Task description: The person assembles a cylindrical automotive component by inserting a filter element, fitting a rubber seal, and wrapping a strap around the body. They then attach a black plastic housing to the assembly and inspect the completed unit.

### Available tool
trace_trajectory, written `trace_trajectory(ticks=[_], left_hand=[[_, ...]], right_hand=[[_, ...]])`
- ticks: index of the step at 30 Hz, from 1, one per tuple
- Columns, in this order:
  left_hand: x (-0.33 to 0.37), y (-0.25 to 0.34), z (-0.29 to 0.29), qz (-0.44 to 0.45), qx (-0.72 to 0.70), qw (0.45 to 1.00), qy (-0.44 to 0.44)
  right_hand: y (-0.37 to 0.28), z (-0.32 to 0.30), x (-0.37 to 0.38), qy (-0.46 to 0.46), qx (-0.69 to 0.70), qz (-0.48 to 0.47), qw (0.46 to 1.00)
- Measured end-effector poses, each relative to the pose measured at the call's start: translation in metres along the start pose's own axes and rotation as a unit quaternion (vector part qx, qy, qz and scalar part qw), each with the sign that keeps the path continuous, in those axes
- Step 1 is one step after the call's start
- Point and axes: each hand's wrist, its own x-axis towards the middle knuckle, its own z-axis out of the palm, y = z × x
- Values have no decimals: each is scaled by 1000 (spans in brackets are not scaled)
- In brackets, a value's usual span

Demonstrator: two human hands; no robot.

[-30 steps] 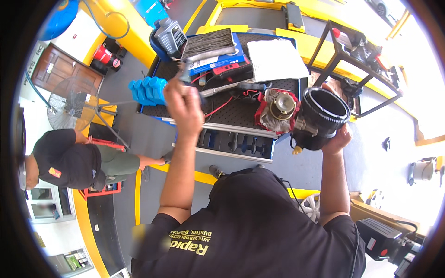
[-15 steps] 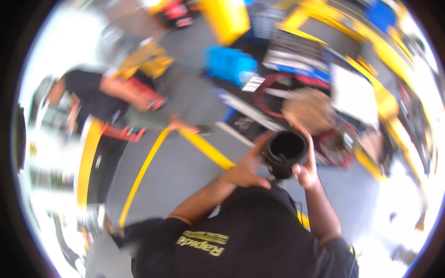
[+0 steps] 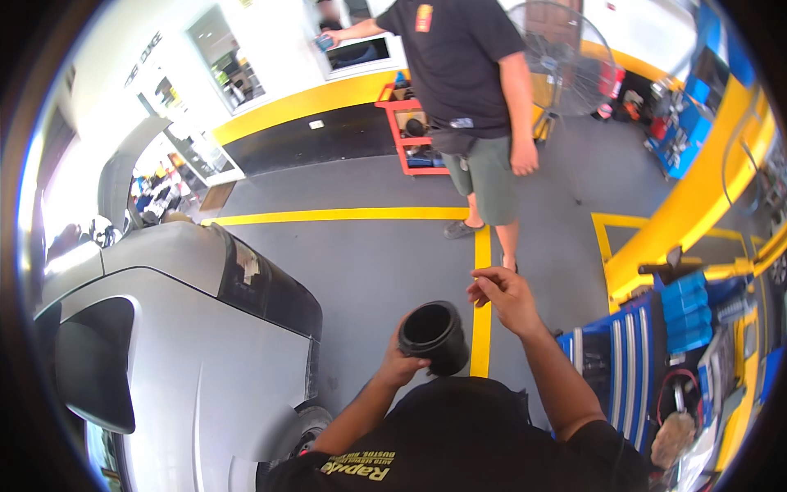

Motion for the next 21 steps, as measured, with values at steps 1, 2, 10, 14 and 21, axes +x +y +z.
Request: trace_trajectory(ticks=[1,2,10,14,21], left_hand=[[0,17,-23,34,16,999,27],[-2,28,-41,36,36,997,58],[5,98,-140,86,119,962,229],[37,111,-187,115,132,942,285],[114,158,-260,157,110,925,328]], right_hand=[[8,19,37,-7,27,45,999],[18,37,69,-10,12,63,998],[71,140,263,-54,37,124,990],[99,158,351,-63,76,121,988],[111,172,490,-54,190,156,968]])
